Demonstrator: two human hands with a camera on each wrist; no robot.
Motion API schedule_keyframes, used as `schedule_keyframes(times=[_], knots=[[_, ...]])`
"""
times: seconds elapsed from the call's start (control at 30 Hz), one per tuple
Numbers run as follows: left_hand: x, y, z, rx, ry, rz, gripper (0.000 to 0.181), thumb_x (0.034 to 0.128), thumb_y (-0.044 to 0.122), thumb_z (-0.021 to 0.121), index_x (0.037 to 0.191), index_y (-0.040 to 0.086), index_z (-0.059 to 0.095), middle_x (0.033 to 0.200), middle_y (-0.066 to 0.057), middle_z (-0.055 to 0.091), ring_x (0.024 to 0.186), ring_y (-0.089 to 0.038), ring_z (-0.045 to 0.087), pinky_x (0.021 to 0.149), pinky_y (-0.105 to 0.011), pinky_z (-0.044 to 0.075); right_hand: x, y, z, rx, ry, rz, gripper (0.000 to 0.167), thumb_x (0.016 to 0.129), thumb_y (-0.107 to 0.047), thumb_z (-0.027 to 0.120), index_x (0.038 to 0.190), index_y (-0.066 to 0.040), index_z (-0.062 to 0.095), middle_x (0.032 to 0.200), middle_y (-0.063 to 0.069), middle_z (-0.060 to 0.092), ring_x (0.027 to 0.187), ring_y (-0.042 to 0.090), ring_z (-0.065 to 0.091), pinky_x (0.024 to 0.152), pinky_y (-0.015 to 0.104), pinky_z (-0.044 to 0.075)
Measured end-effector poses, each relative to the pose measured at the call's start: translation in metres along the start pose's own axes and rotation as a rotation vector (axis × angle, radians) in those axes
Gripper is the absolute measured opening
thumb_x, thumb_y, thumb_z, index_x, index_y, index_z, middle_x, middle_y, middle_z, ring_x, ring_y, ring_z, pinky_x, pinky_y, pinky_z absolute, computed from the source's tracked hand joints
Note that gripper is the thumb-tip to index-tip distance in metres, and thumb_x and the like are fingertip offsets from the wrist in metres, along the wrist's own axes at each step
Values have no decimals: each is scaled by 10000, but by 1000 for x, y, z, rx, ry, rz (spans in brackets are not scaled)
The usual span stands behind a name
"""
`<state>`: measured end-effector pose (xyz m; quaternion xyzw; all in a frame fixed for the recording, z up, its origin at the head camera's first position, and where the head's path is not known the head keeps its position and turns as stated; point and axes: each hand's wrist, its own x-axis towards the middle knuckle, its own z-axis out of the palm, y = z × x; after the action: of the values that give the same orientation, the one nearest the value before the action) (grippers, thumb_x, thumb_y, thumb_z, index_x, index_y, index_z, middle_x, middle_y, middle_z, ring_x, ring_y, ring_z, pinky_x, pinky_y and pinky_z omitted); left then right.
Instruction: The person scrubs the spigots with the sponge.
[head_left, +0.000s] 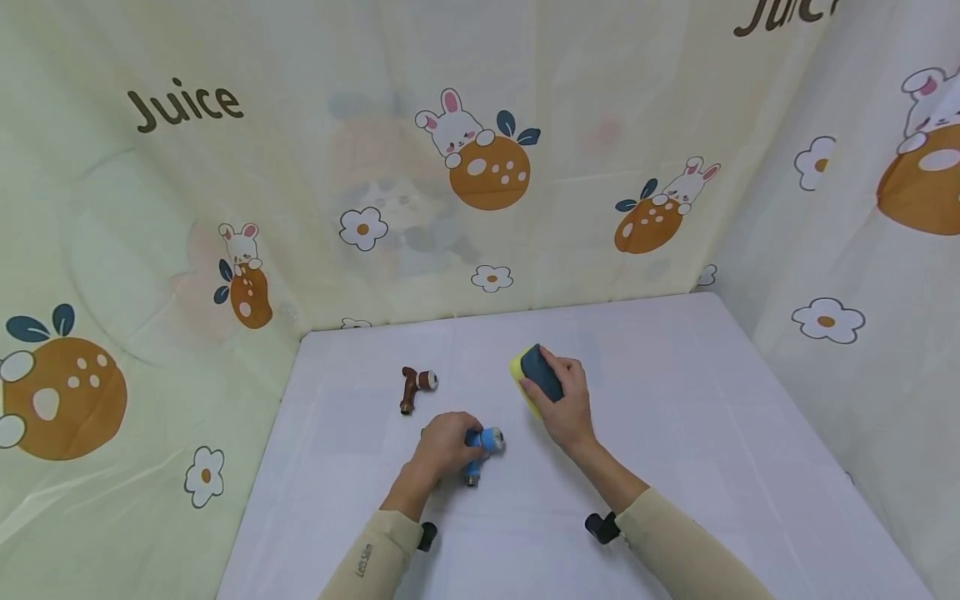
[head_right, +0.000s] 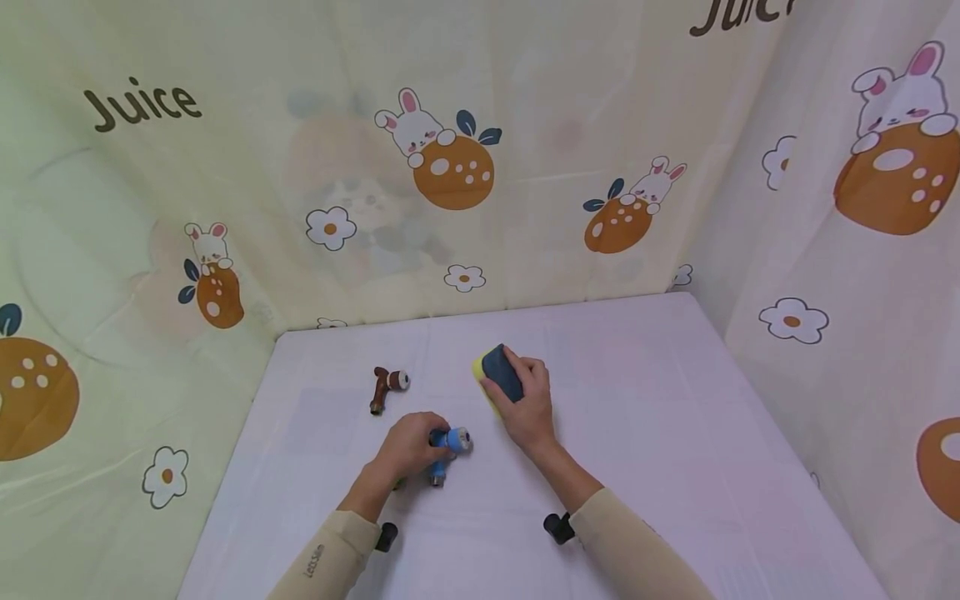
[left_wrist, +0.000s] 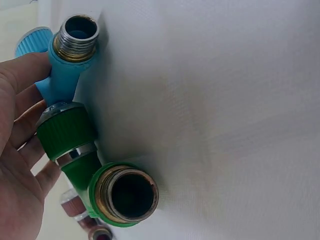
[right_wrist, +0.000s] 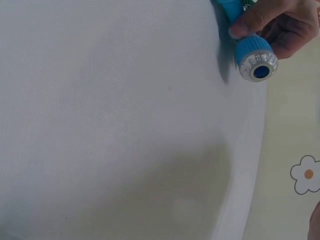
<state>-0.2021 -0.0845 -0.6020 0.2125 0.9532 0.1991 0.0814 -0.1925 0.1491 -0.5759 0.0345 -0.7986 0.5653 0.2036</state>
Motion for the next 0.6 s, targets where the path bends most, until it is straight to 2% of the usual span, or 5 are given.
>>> schedule_keyframes(times=[0.37,0.47,0.6], knots=[[2,0,3,-7,-43,-44,367,859,328,858,1163,136,785,1198,-8,755,1156,-207,681,1026,-412,552,0,-4,0,-17,-4,-17,669,904,-300,810,1511,-175,559,1319,149,511,1167,281,492,915,409,398],[2,-1,3,-8,-41,-28,371,858,336,860,1158,132,784,1198,-13,753,1158,-210,678,1031,-412,549,0,-3,0,-19,-6,-16,666,908,-312,806,1512,-180,558,1316,150,509,1163,286,490,914,407,397],[1,-4,-1,-41,-39,34,388,865,332,854,1185,129,771,1272,-33,728,1231,-233,653,1079,-426,523,-1,-2,1,-32,-15,-16,670,910,-324,805,1514,-179,554,1316,151,508,1164,285,491,920,403,395]])
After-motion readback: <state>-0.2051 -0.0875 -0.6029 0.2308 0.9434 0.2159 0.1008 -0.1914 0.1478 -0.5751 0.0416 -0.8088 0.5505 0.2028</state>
